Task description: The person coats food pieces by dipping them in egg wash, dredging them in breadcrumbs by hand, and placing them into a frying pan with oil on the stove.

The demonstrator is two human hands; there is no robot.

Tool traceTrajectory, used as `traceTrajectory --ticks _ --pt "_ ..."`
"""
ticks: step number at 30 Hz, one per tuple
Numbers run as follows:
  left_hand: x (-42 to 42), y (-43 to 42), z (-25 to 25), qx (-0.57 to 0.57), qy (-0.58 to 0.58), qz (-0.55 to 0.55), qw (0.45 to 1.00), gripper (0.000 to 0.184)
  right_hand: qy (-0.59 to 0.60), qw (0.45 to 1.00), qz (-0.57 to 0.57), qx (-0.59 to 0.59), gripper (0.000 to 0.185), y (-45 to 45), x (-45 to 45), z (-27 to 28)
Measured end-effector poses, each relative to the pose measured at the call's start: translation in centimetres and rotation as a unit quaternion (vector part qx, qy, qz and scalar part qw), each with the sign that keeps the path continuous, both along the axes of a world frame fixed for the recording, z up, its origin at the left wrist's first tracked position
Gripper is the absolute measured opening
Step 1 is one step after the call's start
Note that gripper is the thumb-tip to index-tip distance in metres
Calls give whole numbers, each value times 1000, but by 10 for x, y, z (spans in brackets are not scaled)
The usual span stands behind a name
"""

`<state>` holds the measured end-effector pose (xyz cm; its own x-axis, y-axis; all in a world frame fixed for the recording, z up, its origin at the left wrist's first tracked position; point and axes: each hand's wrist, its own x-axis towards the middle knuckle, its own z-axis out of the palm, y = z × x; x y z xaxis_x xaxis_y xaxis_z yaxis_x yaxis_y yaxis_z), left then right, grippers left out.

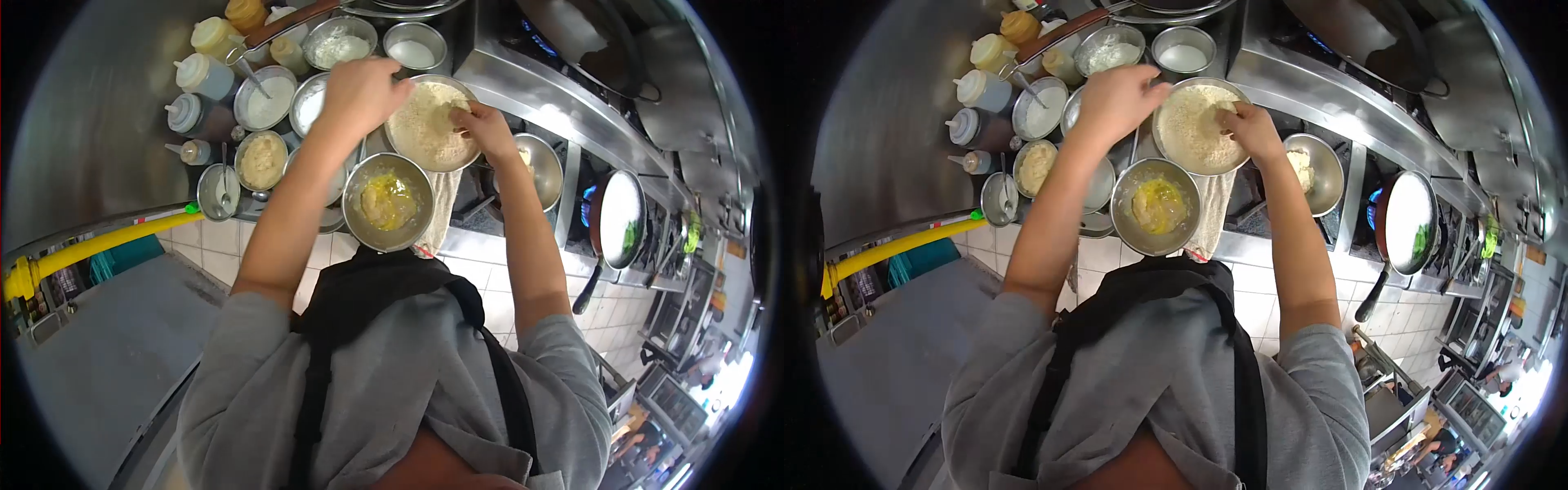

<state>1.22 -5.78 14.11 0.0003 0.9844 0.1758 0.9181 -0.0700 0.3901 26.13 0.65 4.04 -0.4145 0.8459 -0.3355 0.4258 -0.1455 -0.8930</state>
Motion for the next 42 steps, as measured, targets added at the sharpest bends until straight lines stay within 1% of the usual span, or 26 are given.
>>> traceTrajectory --ticks 1,2,4,6,8,9,10,11,12,13,14,16,17,18,20,21,23,25,30,31,34,36,38,39,40,42 --pt "-3 -16 14 -35 -29 3 999 40 37 998 -39 -29 29 -8 4 21" --pt "-9 -30 17 -30 -51 -14 998 41 33 998 -46 -29 29 -11 13 32" --pt "-16 -62 17 -80 -80 -11 994 42 93 989 -108 -30 29 -24 37 43" --pt "-25 -88 12 -120 -119 -18 985 41 78 986 -146 -9 29 -34 67 59" --pt "-30 -111 7 -144 -117 -16 982 41 -6 983 -179 46 33 -37 106 49" --pt "-32 -118 3 -163 -112 -5 980 40 -86 979 -158 100 34 -32 136 32" --pt "-33 -122 1 -167 -110 -4 980 40 -163 966 -134 150 35 -34 140 32" --pt "-35 -127 -1 -175 -118 -5 977 40 -318 921 -114 192 36 -41 142 31" --pt "-38 -132 -3 -184 -123 -4 975 40 -461 853 -87 229 37 -53 128 46" --pt "-39 -135 -5 -183 -124 0 975 35 -453 844 -56 282 38 -59 129 26" --pt "-39 -138 -8 -190 -117 3 975 35 -447 849 -54 276 38 -66 131 13" --pt "-34 -138 -14 -152 -144 -30 977 30 -458 855 66 234 40 -75 128 4" --pt "-27 -136 -17 -148 -99 -76 981 23 -460 860 29 218 43 -77 125 9" --pt "-20 -134 -29 -148 -95 -76 982 23 -457 862 27 218 43 -74 121 18" --pt "-5 -134 -62 -61 59 -223 971 13 -419 865 -24 276 44 -76 118 28" --pt "3 -136 -69 -60 61 -227 970 13 -396 877 -38 268 44 -72 121 26" --pt "16 -140 -80 -65 160 -259 950 10 -374 888 -37 266 43 -71 114 33" --pt "18 -140 -92 -67 169 -268 946 11 -325 912 -39 247 42 -72 96 45" --pt "16 -132 -95 -86 226 -287 927 12 -262 925 -30 274 39 -63 37 44" --pt "16 -131 -96 -84 231 -289 925 12 -263 913 -3 311 38 -55 21 39" --pt "15 -130 -96 -90 223 -292 926 12 -289 894 81 333 35 -33 -33 23" --pt "17 -134 -95 -98 207 -295 928 11 -280 907 103 298 37 -23 -55 -9" --pt "17 -134 -94 -68 189 -288 936 12 -309 777 245 491 39 -19 -63 -38" --pt "17 -136 -95 -67 190 -287 936 12 -363 791 277 407 42 -20 -58 -33" --pt "16 -136 -97 -72 206 -286 933 12 -363 789 279 410 42 -18 -53 -23" --pt "17 -134 -97 -77 219 -279 932 11 -455 770 280 349 43 -12 -42 -8"
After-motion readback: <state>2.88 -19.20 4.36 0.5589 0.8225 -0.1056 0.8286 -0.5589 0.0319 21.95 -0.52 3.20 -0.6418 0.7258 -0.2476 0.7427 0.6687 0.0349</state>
